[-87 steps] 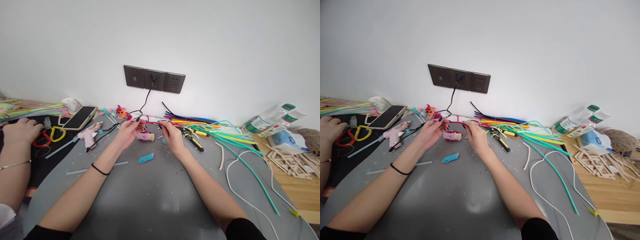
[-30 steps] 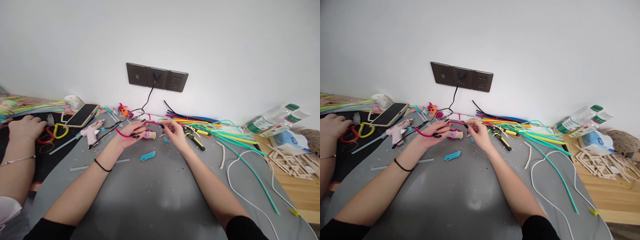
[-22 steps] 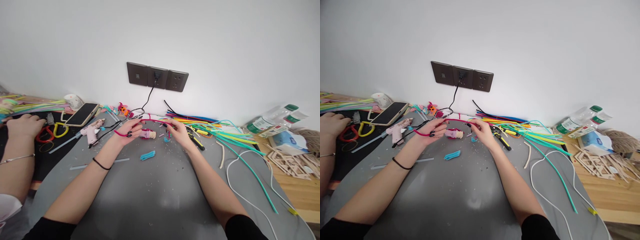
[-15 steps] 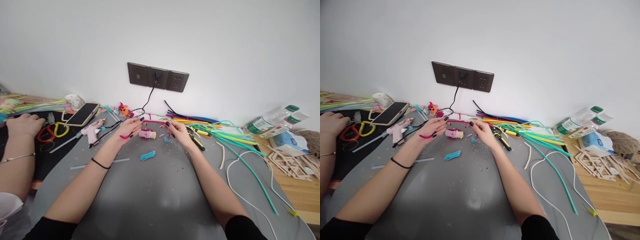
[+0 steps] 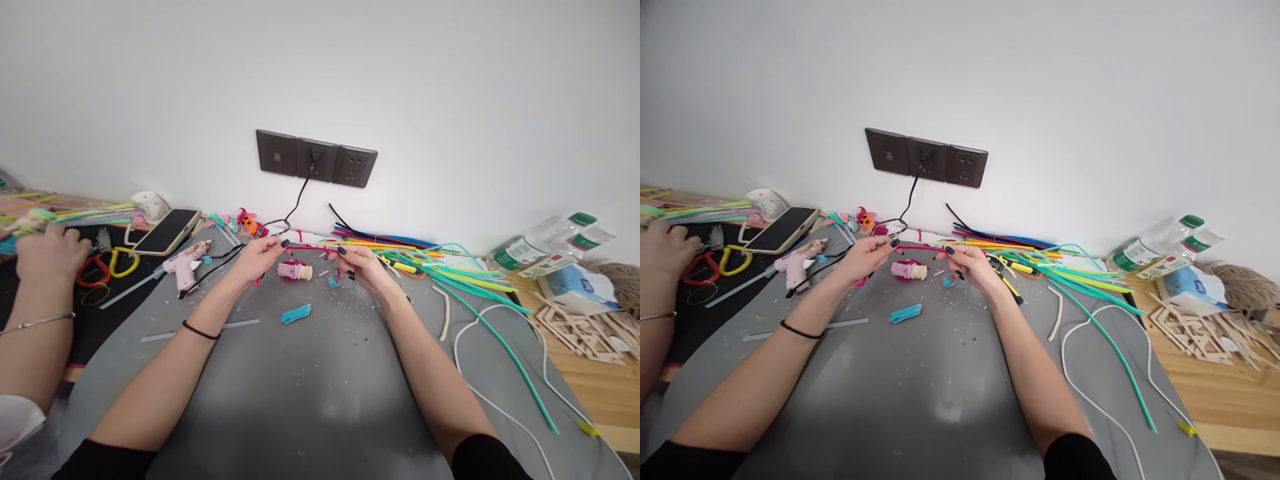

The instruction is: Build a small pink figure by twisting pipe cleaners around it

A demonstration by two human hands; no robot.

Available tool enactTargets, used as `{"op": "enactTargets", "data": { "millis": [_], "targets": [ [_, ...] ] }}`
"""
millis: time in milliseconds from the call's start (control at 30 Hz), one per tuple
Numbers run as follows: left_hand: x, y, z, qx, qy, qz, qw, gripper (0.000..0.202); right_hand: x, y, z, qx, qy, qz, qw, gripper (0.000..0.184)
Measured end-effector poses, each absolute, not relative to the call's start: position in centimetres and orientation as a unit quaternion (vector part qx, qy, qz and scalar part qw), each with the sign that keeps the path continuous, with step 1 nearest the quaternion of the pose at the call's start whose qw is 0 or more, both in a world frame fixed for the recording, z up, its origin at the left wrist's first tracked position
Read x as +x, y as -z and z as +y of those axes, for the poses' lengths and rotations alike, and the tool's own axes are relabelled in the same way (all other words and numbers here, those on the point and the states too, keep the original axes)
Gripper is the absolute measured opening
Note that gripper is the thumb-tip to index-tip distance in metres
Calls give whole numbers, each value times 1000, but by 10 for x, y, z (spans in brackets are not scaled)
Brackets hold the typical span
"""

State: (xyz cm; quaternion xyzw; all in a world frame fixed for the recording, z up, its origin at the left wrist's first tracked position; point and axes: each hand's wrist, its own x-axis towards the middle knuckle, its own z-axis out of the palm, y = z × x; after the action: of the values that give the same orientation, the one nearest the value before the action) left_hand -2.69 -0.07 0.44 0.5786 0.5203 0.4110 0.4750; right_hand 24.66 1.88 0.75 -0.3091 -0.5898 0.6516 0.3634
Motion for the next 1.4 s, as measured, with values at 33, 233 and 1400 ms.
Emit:
{"op": "enactTargets", "data": {
  "millis": [33, 233, 1400],
  "targets": [
    [-28, -5, 0, 586, -408, 526, 462, 52, 247, -8, 20, -321, -637, -603, 358, 46],
    [-37, -11, 0, 682, -364, 544, 326, 38, 250, -16, 20, -401, -519, -706, 268, 37],
    [-44, -6, 2, 709, -274, 544, 354, 22, 270, -5, 40, -536, -299, -633, 473, 33]
  ]
}}
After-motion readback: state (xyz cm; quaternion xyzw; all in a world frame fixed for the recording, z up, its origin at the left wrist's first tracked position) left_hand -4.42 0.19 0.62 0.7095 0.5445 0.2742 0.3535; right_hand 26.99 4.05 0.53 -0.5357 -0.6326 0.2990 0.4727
